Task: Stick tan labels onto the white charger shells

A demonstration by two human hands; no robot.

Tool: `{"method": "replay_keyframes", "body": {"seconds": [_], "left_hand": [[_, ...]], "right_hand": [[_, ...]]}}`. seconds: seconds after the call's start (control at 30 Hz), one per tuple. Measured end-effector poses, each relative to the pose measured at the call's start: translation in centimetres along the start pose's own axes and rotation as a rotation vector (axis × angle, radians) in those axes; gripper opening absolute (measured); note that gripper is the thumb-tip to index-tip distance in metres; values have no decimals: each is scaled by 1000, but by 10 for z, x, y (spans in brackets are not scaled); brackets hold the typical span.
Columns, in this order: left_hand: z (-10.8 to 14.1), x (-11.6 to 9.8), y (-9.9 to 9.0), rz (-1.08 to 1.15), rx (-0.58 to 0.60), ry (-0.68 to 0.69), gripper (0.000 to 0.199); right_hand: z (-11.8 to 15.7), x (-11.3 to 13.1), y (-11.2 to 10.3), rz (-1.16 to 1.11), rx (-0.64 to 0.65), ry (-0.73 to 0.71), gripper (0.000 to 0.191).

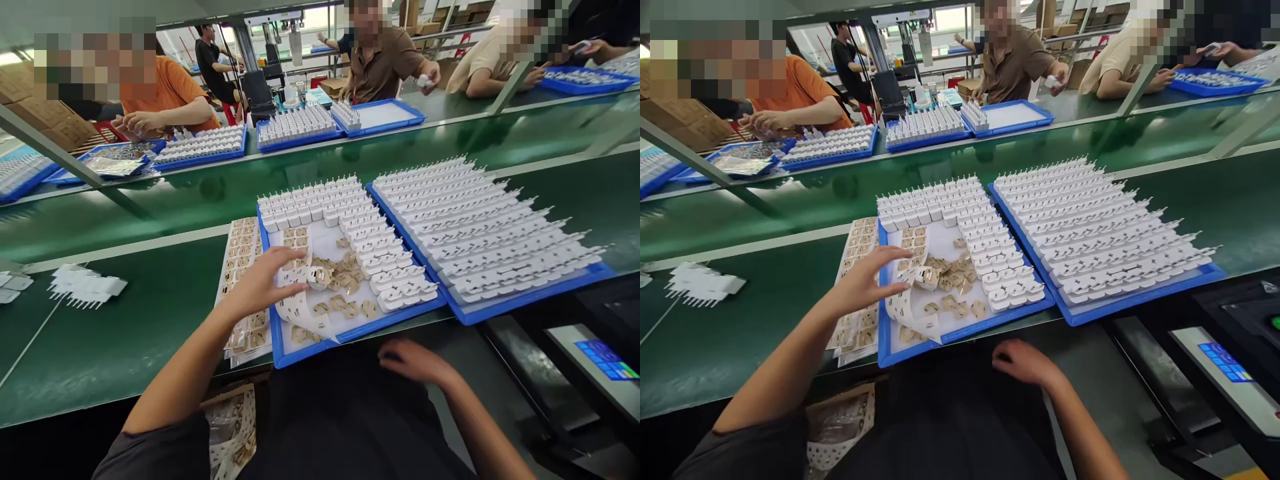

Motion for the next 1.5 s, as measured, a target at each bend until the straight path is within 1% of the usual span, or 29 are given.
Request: {"method": "replay_keyframes", "body": {"seconds": [0.03,0.07,0.1,0.13,0.17,0.2,0.27,0.3,0.37,0.43,0.53,0.6,0.7,0.77,0.9,0.97,1.0,1.07,1.13,1.23,1.3,1.37,1.5], "left_hand": [[-5,-10,10,2,42,34,58],[-9,-15,19,0,73,52,60],[-12,-17,27,-4,91,57,61],[-14,-16,33,-9,99,52,60],[-16,-14,38,-14,102,41,56],[-18,-12,41,-19,99,28,50],[-21,-10,44,-33,68,8,38],[-21,-12,44,-39,42,10,34],[-22,-22,40,-46,-26,42,31],[-20,-35,35,-68,-101,102,29],[-16,-52,30,-148,-187,183,27],[-13,-60,31,-193,-209,210,29],[-9,-70,30,-188,-223,219,36],[-5,-76,26,-140,-259,204,40],[9,-82,19,18,-337,133,45],[19,-83,18,72,-415,102,44],[24,-83,18,80,-467,88,44],[34,-82,19,66,-573,57,46],[42,-79,21,54,-652,28,48],[50,-74,24,86,-711,-4,48],[54,-71,23,127,-736,-19,47],[57,-71,21,182,-757,-35,46],[55,-73,18,253,-765,-48,43]], "right_hand": [[6,11,3,-19,115,-52,19],[12,25,4,-52,216,-114,18],[18,42,2,-99,308,-179,21],[18,59,-7,-146,279,-235,22],[14,74,-21,-191,177,-272,22],[6,86,-35,-219,38,-289,20],[-12,99,-62,-226,-301,-263,21],[-23,103,-69,-216,-415,-240,22],[-43,106,-75,-208,-534,-207,24],[-58,107,-78,-234,-604,-196,24],[-63,110,-83,-302,-685,-222,21],[-63,114,-85,-338,-702,-247,16],[-62,117,-86,-406,-695,-270,9],[-61,116,-86,-469,-685,-280,8],[-58,112,-85,-569,-656,-289,9],[-57,113,-83,-569,-635,-297,8],[-57,115,-83,-552,-639,-315,8],[-54,123,-84,-469,-696,-389,5],[-47,135,-83,-338,-782,-519,8],[-37,150,-76,-177,-848,-736,24],[-31,154,-70,-138,-868,-829,31],[-27,154,-68,-143,-887,-858,32],[-19,154,-67,-136,-949,-864,33]]}}
Point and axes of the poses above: each hand's wrist, its own z-axis away from the middle knuckle, its own y-axis out of the palm, x = y × z, the point moved 7 cm from there along -z, towards the middle knuckle, and after that the axes turned 6 degrees about y, right-handed, at the moved point
